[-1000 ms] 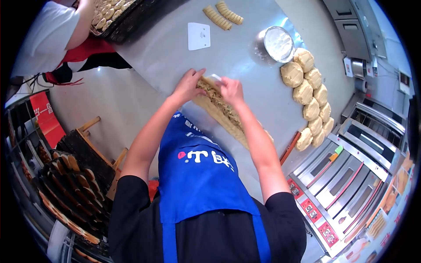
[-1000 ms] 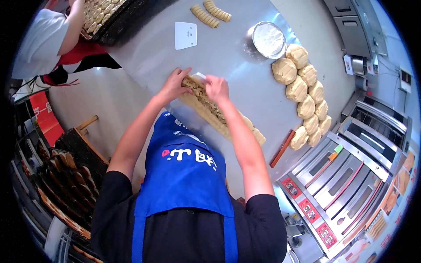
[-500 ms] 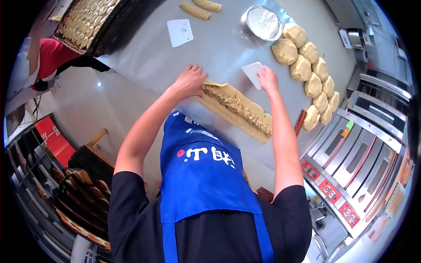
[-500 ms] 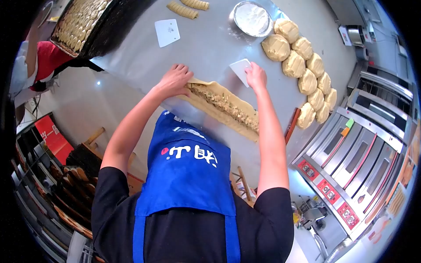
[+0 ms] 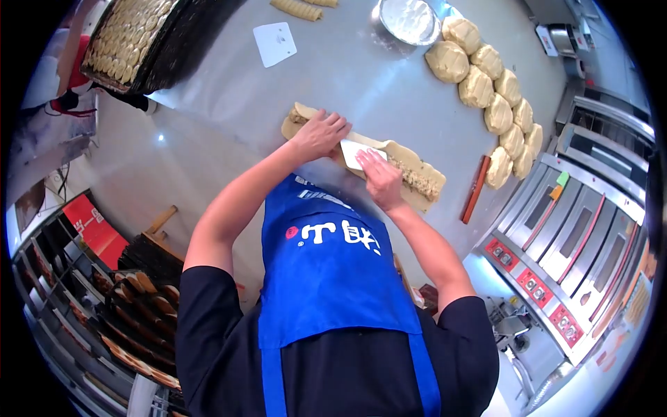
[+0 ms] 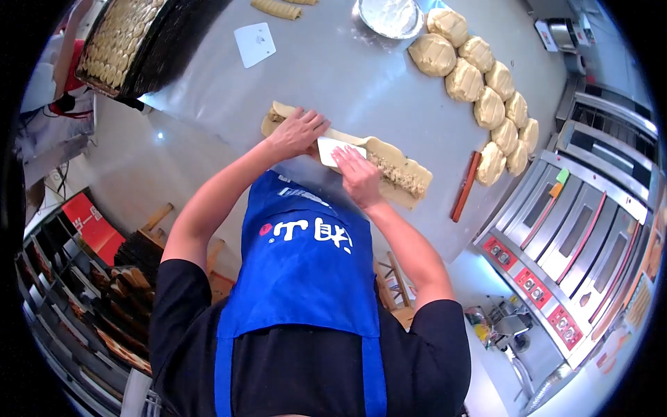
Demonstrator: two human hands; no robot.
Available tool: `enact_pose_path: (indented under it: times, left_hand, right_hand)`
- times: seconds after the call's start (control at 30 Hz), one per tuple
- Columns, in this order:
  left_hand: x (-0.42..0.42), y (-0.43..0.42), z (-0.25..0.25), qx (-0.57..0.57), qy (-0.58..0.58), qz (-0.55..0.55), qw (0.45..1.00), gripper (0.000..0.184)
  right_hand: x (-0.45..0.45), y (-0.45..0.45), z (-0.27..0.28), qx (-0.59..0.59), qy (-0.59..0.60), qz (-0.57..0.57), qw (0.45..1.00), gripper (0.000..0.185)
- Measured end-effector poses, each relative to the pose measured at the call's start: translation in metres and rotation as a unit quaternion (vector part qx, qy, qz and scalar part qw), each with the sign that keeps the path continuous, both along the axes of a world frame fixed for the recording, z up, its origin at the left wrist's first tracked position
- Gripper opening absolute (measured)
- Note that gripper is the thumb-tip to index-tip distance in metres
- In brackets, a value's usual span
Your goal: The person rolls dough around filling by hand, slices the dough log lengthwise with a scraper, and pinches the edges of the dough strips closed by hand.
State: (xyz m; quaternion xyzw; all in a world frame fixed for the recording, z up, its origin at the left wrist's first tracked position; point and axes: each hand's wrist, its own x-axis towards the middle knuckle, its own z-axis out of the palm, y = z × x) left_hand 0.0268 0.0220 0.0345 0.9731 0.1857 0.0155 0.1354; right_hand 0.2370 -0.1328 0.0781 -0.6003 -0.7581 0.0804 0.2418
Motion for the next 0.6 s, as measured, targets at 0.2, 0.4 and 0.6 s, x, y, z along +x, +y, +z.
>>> enact_pose_path:
  times: [0.2,0.4,0.6]
  left_hand:
    - [0.02,0.0,0.023,-0.069,0.041,0.022,0.997,0.084]
    - [0.052,-0.005,0.014,-0.09,0.056,0.004,0.994,0.075]
    - [0.073,-0.017,0.012,-0.089,0.052,0.002,0.995,0.08]
  right_hand:
    - [0.134,0.044,0.018,-0.242,0.039,-0.272,0.93,0.027]
    - [0.223,0.07,-0.102,-0.299,0.061,-0.181,0.935,0.047]
    - [0.115,0.027,-0.033,-0.317,0.036,-0.098,0.943,0.033]
